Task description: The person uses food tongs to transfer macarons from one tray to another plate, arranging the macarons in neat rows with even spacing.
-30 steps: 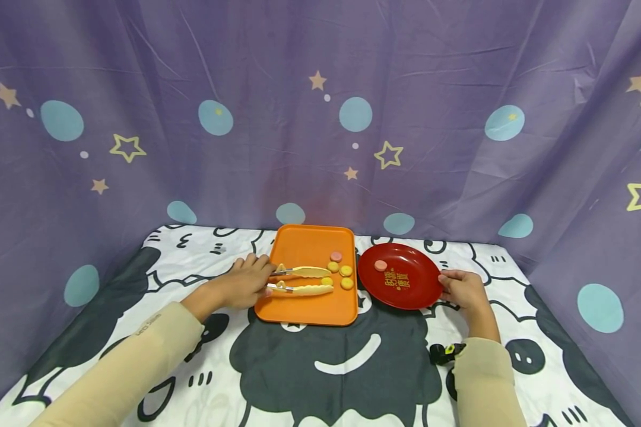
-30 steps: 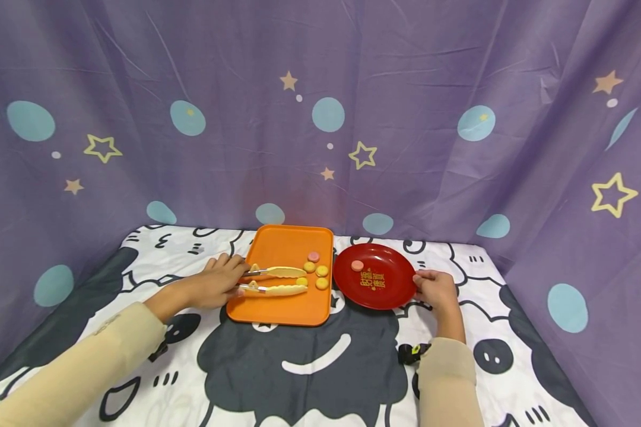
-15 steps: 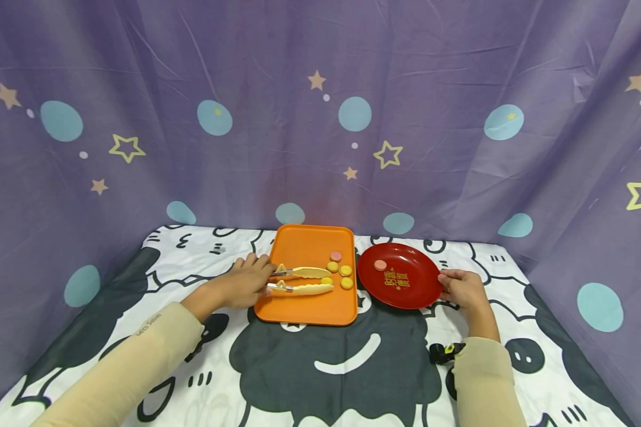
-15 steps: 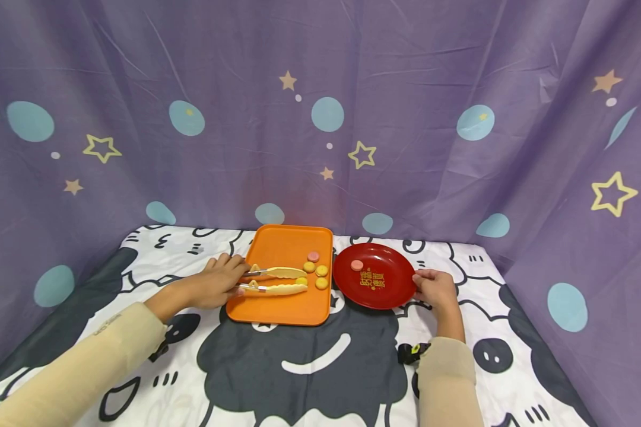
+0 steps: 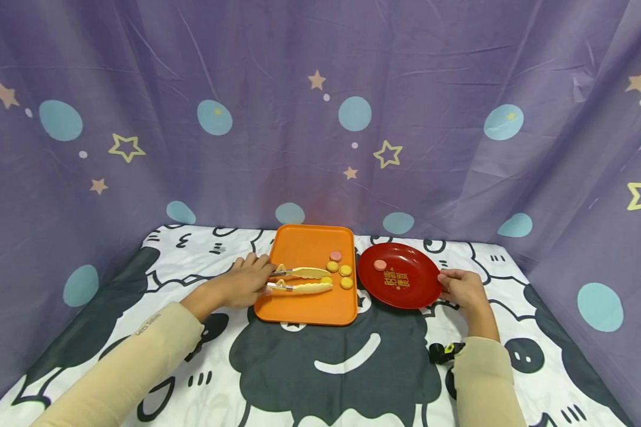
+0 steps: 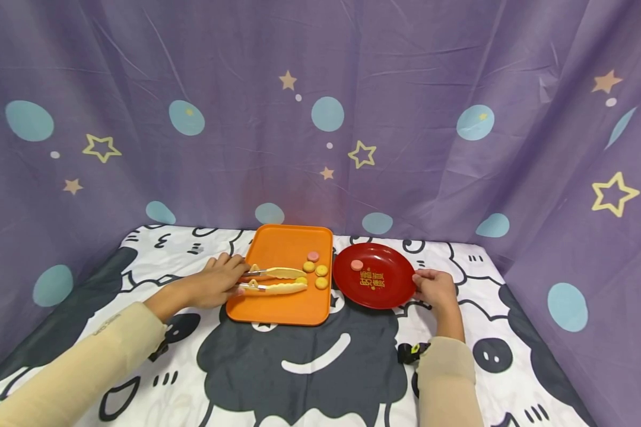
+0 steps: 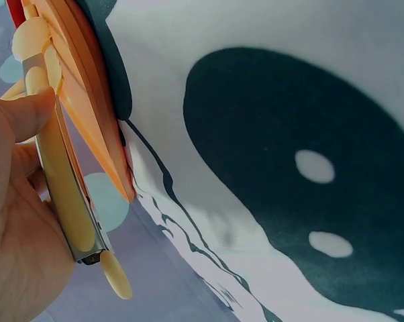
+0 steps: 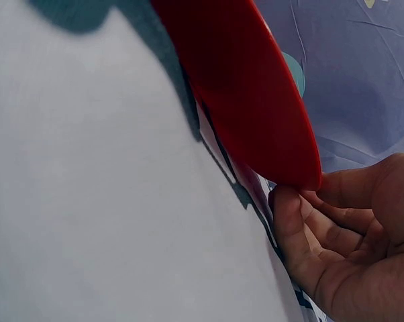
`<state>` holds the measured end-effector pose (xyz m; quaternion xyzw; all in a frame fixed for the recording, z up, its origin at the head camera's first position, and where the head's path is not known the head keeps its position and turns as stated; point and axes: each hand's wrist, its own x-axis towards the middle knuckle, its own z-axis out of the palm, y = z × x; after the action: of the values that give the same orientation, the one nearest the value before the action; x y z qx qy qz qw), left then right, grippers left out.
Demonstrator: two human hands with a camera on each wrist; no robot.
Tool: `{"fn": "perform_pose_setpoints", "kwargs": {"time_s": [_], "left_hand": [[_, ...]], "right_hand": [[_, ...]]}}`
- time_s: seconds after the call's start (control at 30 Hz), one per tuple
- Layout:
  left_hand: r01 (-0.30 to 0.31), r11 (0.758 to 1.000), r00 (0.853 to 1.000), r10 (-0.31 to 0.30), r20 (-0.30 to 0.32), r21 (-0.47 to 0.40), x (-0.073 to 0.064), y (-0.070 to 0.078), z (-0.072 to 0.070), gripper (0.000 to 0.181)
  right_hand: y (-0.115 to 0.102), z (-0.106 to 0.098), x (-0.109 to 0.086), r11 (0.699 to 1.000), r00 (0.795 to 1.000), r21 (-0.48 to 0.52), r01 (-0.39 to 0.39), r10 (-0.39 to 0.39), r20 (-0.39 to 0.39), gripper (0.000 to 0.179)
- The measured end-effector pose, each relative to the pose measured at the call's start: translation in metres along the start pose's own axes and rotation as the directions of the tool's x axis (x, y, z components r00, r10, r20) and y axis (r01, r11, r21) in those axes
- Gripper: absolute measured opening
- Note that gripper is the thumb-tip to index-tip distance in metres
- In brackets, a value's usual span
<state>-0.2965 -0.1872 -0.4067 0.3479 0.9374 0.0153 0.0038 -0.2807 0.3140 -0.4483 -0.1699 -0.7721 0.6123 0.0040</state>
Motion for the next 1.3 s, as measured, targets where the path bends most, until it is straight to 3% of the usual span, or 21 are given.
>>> {"fn": "perform_pose_setpoints", "kwargs": {"time_s": [0.3,0.53,0.87,1.3], "left_hand": [[-0.029,0.999,0.999,0.029,-0.029,-0.015,0.001,-0.001,0.001,0.044],[-0.013,1.000,1.000,0.013,-0.006,-0.021,0.002,-0.002,-0.002,0.045],[-0.031,0.999,0.998,0.029,-0.049,-0.031,0.004,-0.003,-0.004,0.045],[-0.017,0.999,0.999,0.016,-0.048,-0.026,0.017,0.001,-0.016,0.046]], "right_hand": [[0.000,0.001,0.000,1.000,1.000,-0.010,-0.008,0.008,-0.005,0.038],[-0.001,0.000,0.000,1.000,1.000,-0.003,-0.004,0.004,-0.002,0.039],[0.001,0.000,0.001,1.000,1.000,0.003,0.002,-0.002,0.000,0.037],[0.001,0.000,0.000,0.999,1.000,0.047,0.013,-0.014,0.018,0.035]]}}
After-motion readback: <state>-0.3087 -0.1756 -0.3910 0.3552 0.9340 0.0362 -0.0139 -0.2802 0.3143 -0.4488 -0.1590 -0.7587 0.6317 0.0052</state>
